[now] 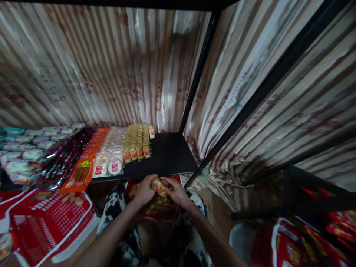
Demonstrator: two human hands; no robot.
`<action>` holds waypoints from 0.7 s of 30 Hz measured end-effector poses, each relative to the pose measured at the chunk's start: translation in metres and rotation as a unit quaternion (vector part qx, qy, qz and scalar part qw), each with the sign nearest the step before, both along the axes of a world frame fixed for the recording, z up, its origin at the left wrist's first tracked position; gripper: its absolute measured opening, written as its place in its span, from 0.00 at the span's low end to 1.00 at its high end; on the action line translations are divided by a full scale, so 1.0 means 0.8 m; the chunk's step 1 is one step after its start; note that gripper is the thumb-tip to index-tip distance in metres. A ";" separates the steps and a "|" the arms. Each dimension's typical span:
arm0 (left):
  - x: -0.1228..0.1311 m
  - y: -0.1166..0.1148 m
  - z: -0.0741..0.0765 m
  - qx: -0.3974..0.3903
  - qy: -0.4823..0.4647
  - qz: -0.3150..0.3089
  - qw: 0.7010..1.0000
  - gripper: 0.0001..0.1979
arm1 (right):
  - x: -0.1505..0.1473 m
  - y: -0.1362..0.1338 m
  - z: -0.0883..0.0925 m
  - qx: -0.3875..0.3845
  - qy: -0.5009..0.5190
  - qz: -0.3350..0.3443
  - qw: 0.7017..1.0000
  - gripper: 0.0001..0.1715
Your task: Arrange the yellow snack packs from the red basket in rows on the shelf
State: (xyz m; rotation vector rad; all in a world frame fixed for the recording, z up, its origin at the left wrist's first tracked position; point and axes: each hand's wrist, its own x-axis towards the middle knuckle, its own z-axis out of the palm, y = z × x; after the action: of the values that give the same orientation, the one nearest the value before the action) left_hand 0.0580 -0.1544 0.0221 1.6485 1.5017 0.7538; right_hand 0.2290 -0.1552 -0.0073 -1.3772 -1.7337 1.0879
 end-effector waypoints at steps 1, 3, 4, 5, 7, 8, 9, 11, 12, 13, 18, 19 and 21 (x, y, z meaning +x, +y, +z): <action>0.001 0.005 0.006 0.012 0.015 -0.035 0.999 0.21 | -0.001 0.002 0.002 0.014 -0.006 -0.005 1.000 0.22; 0.006 0.017 0.016 0.025 0.040 -0.076 0.996 0.21 | -0.003 0.008 0.006 0.026 -0.011 -0.023 0.999 0.22; 0.010 0.023 0.020 0.026 0.049 -0.079 0.995 0.21 | -0.003 0.013 0.007 0.028 -0.010 -0.034 0.999 0.21; 0.013 0.029 0.023 0.028 0.051 -0.075 0.995 0.21 | -0.002 0.018 0.008 0.025 -0.003 -0.046 0.999 0.20; 0.022 0.042 0.026 0.035 0.038 -0.050 0.997 0.21 | 0.001 0.034 0.009 0.016 0.022 -0.070 0.997 0.20; 0.028 0.048 0.027 0.045 0.026 -0.028 0.998 0.21 | 0.003 0.044 0.008 0.011 0.036 -0.083 0.996 0.21; 0.033 0.053 0.027 0.059 0.012 0.000 0.998 0.21 | 0.005 0.056 0.008 0.005 0.049 -0.094 0.994 0.21; 0.045 0.063 0.025 0.083 -0.009 0.059 0.995 0.21 | 0.008 0.084 0.007 0.003 0.072 -0.112 0.991 0.23; 0.051 0.069 0.024 0.090 -0.018 0.082 0.992 0.21 | 0.008 0.100 0.007 0.006 0.082 -0.119 0.990 0.23; 0.057 0.075 0.021 0.091 -0.027 0.095 0.991 0.21 | 0.008 0.117 0.007 0.011 0.090 -0.125 0.988 0.24; 0.081 0.124 0.000 0.026 -0.097 0.126 0.987 0.21 | -0.006 0.204 -0.001 0.039 0.089 -0.158 0.983 0.23; 0.083 0.137 -0.006 0.009 -0.120 0.137 0.983 0.21 | -0.011 0.220 -0.004 0.045 0.085 -0.167 0.981 0.22; 0.087 0.165 -0.016 -0.009 -0.169 0.152 0.974 0.22 | -0.019 0.250 -0.012 0.056 0.078 -0.187 0.978 0.22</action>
State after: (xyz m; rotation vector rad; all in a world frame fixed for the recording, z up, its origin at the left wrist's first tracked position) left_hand 0.1280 -0.0225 0.0092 1.2124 1.5187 1.1212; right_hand 0.2135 0.0450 -0.0167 -1.4339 -1.3338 0.8493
